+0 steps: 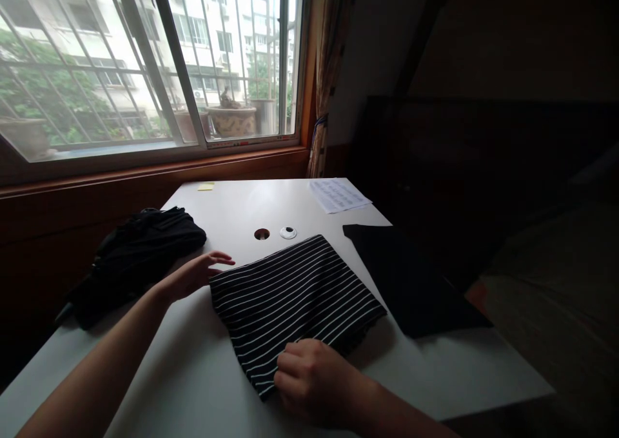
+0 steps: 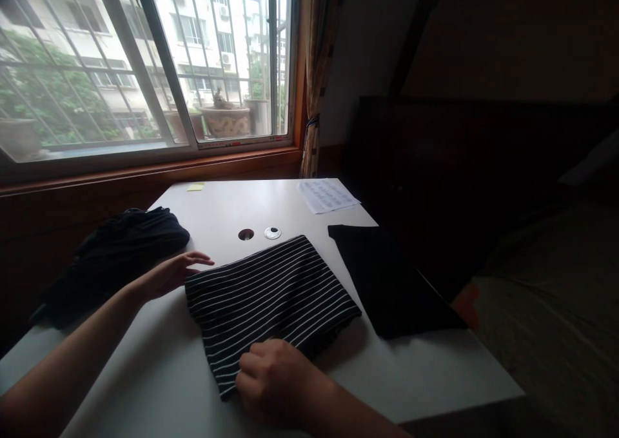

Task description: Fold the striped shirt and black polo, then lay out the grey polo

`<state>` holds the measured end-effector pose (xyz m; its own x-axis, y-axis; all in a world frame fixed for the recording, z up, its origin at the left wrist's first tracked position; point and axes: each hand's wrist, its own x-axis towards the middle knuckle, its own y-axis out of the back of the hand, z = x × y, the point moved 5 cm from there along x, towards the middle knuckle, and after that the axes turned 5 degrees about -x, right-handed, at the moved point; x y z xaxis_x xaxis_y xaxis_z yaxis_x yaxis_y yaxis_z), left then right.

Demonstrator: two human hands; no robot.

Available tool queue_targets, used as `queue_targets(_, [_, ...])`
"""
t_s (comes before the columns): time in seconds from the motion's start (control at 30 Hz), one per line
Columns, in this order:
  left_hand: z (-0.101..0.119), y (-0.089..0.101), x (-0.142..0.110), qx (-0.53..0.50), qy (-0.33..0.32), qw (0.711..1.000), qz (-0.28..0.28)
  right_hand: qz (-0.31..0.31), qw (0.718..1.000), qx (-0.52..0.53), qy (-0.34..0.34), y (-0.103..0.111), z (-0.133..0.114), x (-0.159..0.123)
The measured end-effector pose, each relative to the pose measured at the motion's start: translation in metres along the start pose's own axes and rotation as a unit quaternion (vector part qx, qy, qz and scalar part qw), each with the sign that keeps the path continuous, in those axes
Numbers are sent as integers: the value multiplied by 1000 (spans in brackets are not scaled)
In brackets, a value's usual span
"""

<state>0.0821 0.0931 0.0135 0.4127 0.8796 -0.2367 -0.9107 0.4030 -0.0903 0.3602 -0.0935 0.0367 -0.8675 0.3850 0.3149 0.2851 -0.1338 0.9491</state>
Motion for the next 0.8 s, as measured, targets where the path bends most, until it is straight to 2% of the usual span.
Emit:
queue_targets(0.07, [-2, 1, -4, 50, 2, 998, 46, -11, 1000, 3, 0, -9, -2, -4])
queue_targets(0.13, [-1, 0, -7, 116, -3, 991, 68, -10, 1000, 4, -2, -11, -4, -6])
queue_targets(0.33, [14, -6, -8, 163, -62, 980, 94, 55, 998, 3, 14, 21, -11, 3])
queue_targets(0.43, [18, -6, -11, 194, -56, 976, 85, 77, 997, -1, 27, 28, -19, 8])
queue_targets(0.67, [12, -11, -20, 310, -60, 946, 77, 33, 999, -15, 24, -13, -28, -1])
queue_targets(0.73, [11, -12, -23, 300, -56, 949, 72, 31, 999, -15, 20, -13, -25, -7])
queue_targets(0.8, [10, -12, -25, 273, -44, 958, 68, 47, 999, -12, 16, -2, -21, -12])
